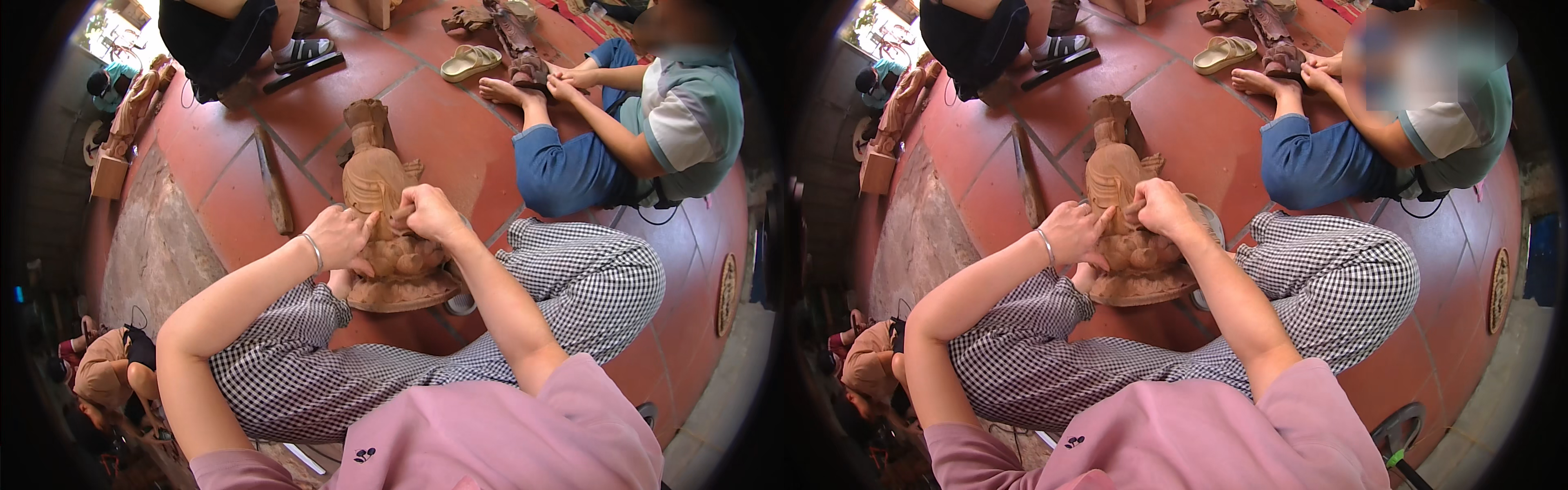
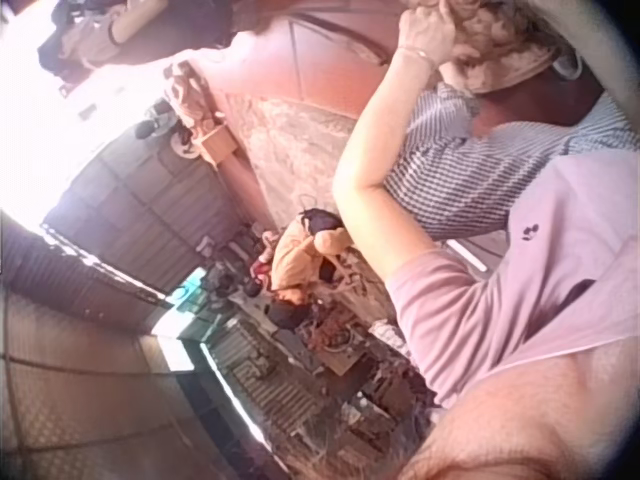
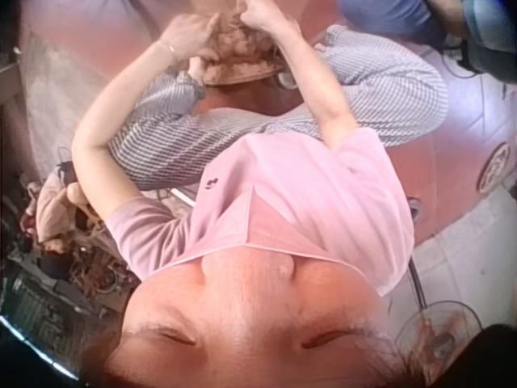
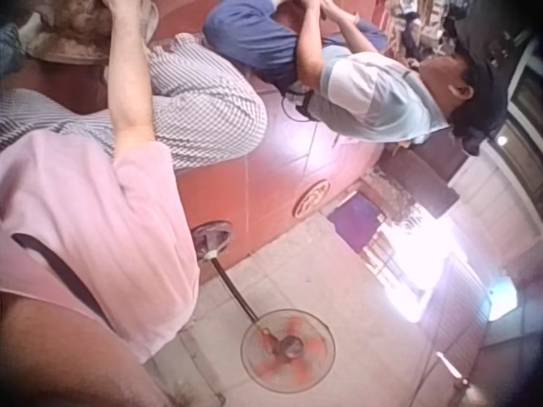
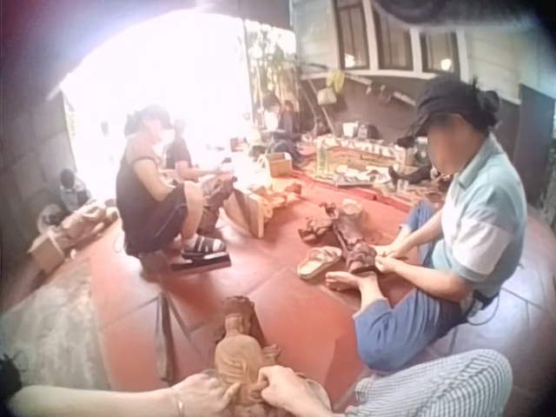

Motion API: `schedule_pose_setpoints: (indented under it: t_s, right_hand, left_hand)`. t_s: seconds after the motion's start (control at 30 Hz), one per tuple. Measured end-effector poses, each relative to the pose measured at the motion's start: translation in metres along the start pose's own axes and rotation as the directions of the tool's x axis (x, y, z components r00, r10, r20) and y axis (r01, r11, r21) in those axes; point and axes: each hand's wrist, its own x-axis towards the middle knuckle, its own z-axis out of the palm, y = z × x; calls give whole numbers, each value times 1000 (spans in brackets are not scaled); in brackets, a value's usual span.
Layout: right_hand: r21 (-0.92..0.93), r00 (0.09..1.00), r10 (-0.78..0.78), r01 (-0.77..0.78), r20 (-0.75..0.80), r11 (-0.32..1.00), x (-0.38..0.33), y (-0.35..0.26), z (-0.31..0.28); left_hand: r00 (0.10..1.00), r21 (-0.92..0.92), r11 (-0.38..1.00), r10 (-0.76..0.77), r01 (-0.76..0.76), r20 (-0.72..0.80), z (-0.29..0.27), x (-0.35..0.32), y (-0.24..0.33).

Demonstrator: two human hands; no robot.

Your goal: The person carves a wooden figurine using a small chisel and their hands. They refine the back and shoulder details of the figure, occasionally rotating it to access different angles. Other people are visible in the background working on similar wooden pieces.

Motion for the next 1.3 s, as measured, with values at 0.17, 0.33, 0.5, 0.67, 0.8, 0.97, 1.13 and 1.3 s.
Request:
schedule_pose_setpoints:
  t_s: [0.17, 0.33, 0.5, 0.67, 0.8, 0.97, 1.13, 1.3]
  right_hand:
    - [-82, 956, -168, 153, -240, 985, 10, 15, 22]
    - [72, 998, 62, -63, 21, 995, 5, 6, 2]
    - [10, 973, -58, 61, -224, 998, 11, 16, 11]
    - [-44, 991, 74, -69, 115, 997, 9, 8, -6]
    - [-49, 963, -192, 186, -187, 981, 9, 14, 15]
    - [-106, 999, -11, 16, 40, 994, -2, -3, -3]
    - [-150, 964, -158, 128, -216, 980, 4, 11, 11]
    - [-104, 993, -87, 79, -80, 991, 2, 9, 5]
  left_hand:
    - [999, -39, 999, -26, 25, -18, 0, 4, 0]
    - [1000, -7, 1000, -16, 16, -14, 9, 2, -5]
    - [1000, -45, 999, -6, 6, 9, 3, 9, 0]
    - [1000, -66, 997, -29, 30, 10, 7, -1, -1]
    - [1000, -65, 998, 0, -1, -10, 2, 6, -3]
    - [997, -51, 999, -9, 5, -75, 11, -8, -5]
    - [1000, -55, 998, 12, -13, -17, 0, 5, -3]
    - [1000, -37, 999, -16, 15, -19, 6, 1, -3]
